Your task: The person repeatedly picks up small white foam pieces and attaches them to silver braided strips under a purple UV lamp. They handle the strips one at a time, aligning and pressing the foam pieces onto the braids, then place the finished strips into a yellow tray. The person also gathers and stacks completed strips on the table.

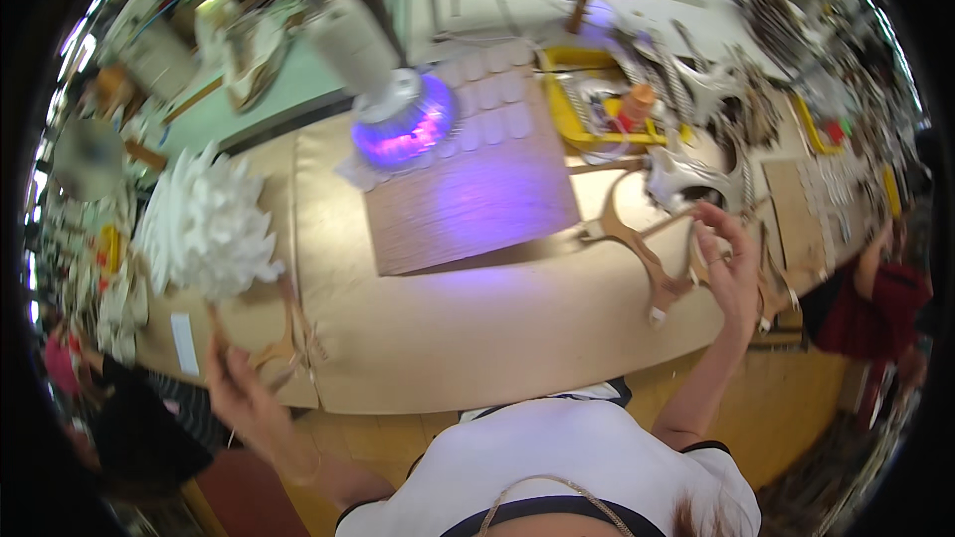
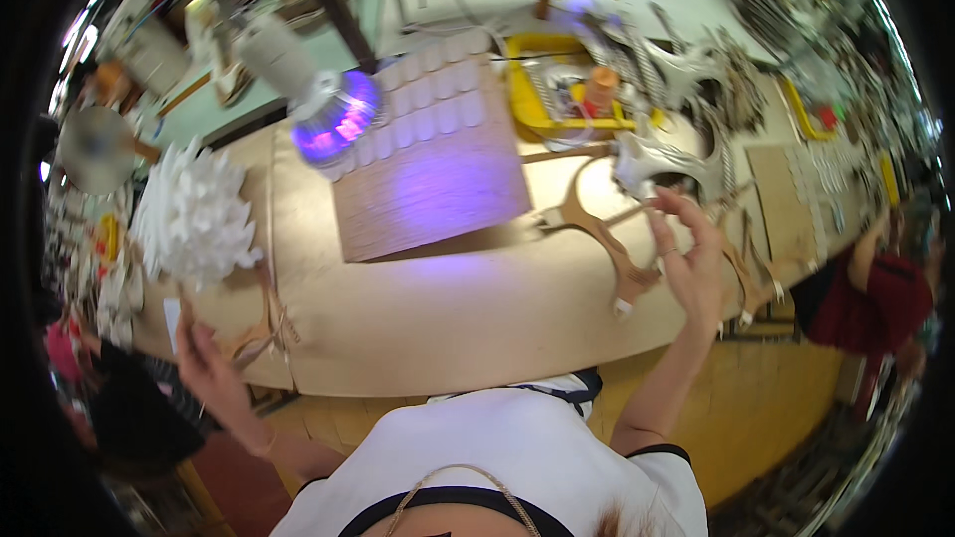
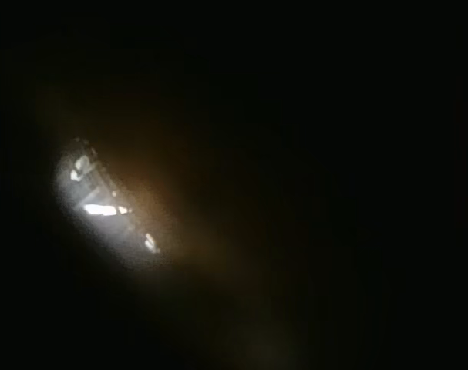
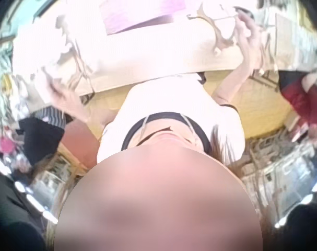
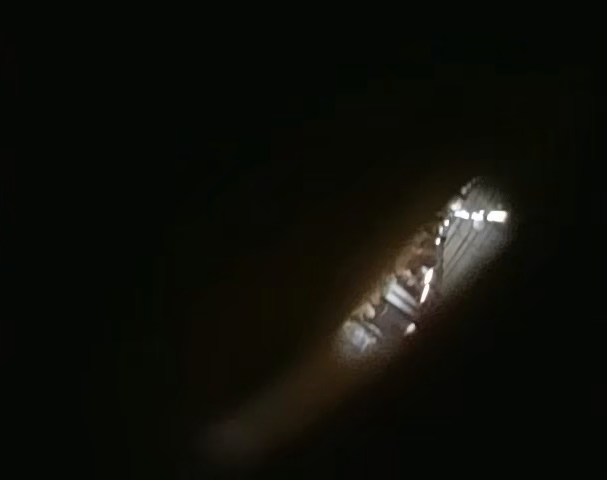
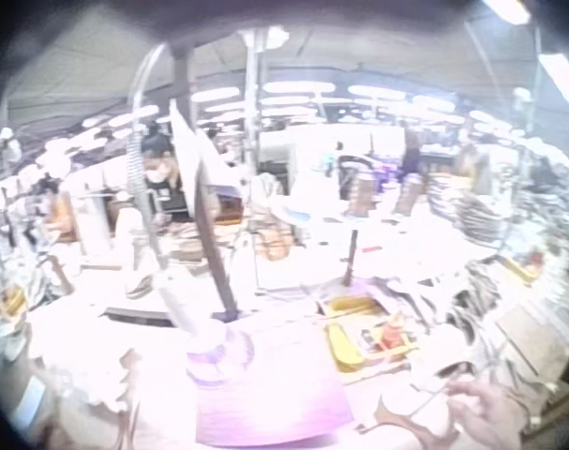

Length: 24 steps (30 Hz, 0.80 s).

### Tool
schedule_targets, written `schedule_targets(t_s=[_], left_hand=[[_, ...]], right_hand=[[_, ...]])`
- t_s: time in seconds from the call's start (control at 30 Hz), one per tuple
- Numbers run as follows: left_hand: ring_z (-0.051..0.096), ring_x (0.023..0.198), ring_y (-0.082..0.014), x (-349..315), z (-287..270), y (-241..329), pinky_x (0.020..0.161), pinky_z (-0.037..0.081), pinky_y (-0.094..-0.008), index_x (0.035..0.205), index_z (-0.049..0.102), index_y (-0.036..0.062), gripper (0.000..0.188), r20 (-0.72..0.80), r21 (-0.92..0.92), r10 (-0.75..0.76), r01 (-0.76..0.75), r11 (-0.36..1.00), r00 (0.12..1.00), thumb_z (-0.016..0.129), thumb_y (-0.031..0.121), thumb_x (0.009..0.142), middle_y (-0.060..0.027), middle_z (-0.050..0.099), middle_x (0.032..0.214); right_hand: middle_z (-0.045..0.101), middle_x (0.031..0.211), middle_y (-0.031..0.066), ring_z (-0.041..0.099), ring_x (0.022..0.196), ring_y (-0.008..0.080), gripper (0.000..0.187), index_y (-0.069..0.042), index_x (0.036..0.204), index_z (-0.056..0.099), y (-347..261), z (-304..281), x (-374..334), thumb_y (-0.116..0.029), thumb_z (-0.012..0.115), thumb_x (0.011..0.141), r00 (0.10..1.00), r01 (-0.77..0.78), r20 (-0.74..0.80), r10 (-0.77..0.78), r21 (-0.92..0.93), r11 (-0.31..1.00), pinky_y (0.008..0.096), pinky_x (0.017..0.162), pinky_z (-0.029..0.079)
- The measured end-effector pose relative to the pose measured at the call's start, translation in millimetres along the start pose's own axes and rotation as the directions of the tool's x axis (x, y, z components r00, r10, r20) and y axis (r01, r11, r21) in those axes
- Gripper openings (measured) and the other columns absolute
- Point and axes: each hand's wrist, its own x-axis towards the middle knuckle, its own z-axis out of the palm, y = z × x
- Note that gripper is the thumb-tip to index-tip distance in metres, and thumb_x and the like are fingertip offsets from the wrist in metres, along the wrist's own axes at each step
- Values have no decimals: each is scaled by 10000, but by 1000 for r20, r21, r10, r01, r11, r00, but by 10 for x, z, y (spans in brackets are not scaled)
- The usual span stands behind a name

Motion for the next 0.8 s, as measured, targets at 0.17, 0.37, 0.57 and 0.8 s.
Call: schedule_targets(t_s=[0.17, 0.37, 0.57, 0.8], left_hand=[[510, 654, -100, -406, 369, 774, 637, 432, -250, 1436, 211, -79, 639, 291, -514, 356, -169, 841, 888, 440, 316, 988, -129, 605, 954], [570, 808, -123, -938, 1070, 1400, 743, 448, -266, 1479, -80, -5, 734, 767, -641, 582, 385, 665, 272, 425, 230, 1000, -169, 514, 1274], [577, 1052, -154, -1075, 1427, 1439, 922, 429, -289, 1371, 427, 13, 406, 778, -629, 528, 444, 638, 342, 456, 118, 980, -135, 538, 1299], [636, 966, -309, -201, 2077, 238, 852, 483, -374, 1135, 618, -18, 328, 495, -279, 218, -84, 957, 841, 613, 188, 879, -201, 663, 1026]], right_hand=[[680, 1025, 93, 617, 980, 182, 295, -11, 1118, 645, -483, 165, -370, -99, 670, 837, 966, 28, 238, -104, 301, 953, 305, 894, 454], [647, 1106, 112, 616, 994, 247, 301, -11, 1129, 641, -888, 477, -614, -151, 659, 864, 877, 227, 198, -438, 634, 739, 333, 885, 462], [647, 1007, 122, 630, 924, 218, 248, 9, 996, 627, -733, 488, -654, -225, 560, 952, 928, -182, 354, -113, 698, 693, 325, 853, 466], [636, 774, 95, 644, 705, 195, 291, -13, 924, 579, -454, 905, -532, -257, 446, 1007, 887, -429, 460, 37, 793, 432, 337, 717, 545]])
